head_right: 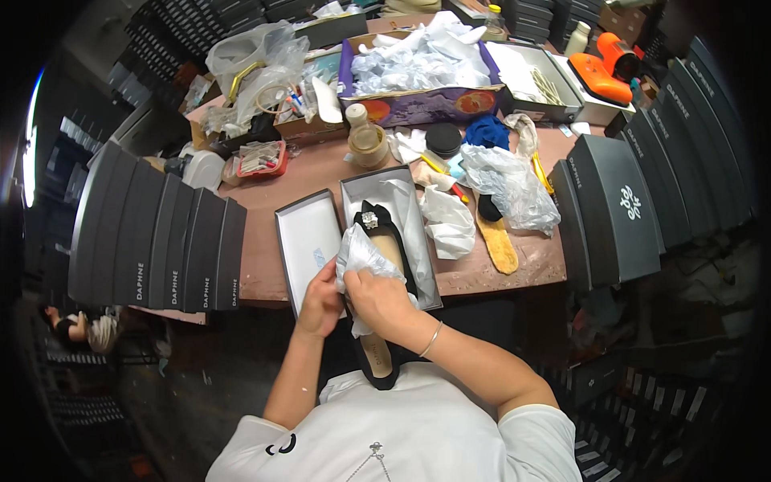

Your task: The person is cleaning high-heeled shoes with a cloth and brush before carefully wrapping them in tissue paper and placing them into shoe boxes.

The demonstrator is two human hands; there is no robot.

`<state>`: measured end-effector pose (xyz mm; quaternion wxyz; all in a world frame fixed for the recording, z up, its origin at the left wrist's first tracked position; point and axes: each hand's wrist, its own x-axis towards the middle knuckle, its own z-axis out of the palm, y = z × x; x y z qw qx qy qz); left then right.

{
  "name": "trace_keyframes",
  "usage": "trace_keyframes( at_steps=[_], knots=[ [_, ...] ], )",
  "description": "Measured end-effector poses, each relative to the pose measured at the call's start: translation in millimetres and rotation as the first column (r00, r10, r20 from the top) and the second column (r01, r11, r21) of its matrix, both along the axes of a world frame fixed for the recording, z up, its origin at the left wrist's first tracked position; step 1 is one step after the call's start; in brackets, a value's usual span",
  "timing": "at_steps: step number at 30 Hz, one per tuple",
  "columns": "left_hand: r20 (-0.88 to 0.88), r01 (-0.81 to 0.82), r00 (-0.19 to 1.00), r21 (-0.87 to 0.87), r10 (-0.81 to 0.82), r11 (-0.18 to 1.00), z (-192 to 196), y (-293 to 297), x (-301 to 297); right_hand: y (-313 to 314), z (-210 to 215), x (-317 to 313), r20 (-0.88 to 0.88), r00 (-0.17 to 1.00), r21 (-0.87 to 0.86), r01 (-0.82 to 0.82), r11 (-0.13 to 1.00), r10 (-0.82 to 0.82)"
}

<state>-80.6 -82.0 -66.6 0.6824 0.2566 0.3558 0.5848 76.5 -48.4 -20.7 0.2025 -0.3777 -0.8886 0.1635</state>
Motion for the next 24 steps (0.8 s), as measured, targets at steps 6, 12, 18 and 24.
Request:
trace_keyframes(
  at_steps=[6, 12, 18, 24],
  knots=[
    [-0.487, 0.05, 0.87, -0.07, -0.078, 0.996, 19.2, 11.0, -8.2, -20.3, -17.0, 5.0, -0.098, 0.966, -0.003, -0.241, 0.97, 0.24],
    [-0.72, -0.13, 0.667, 0.143, 0.193, 0.981, 0.3, -2.4, 2.6, -23.3, 20.0, 37.5, -0.076, 0.986, 0.089, -0.138, 0.986, 0.145],
    [-0.814, -0.157, 0.515, 0.22, 0.27, 0.963, 16.1, -9.8, 4.9, 17.0, -16.2, 2.8, -0.288, 0.956, -0.246, -0.017, 0.969, -0.056],
    [-0.739, -0.24, 0.628, 0.114, 0.244, 0.964, 13.1, -20.8, -2.8, 19.8, -27.6, -28.1, -0.087, 0.988, -0.393, 0.083, 0.916, -0.127]
  ],
)
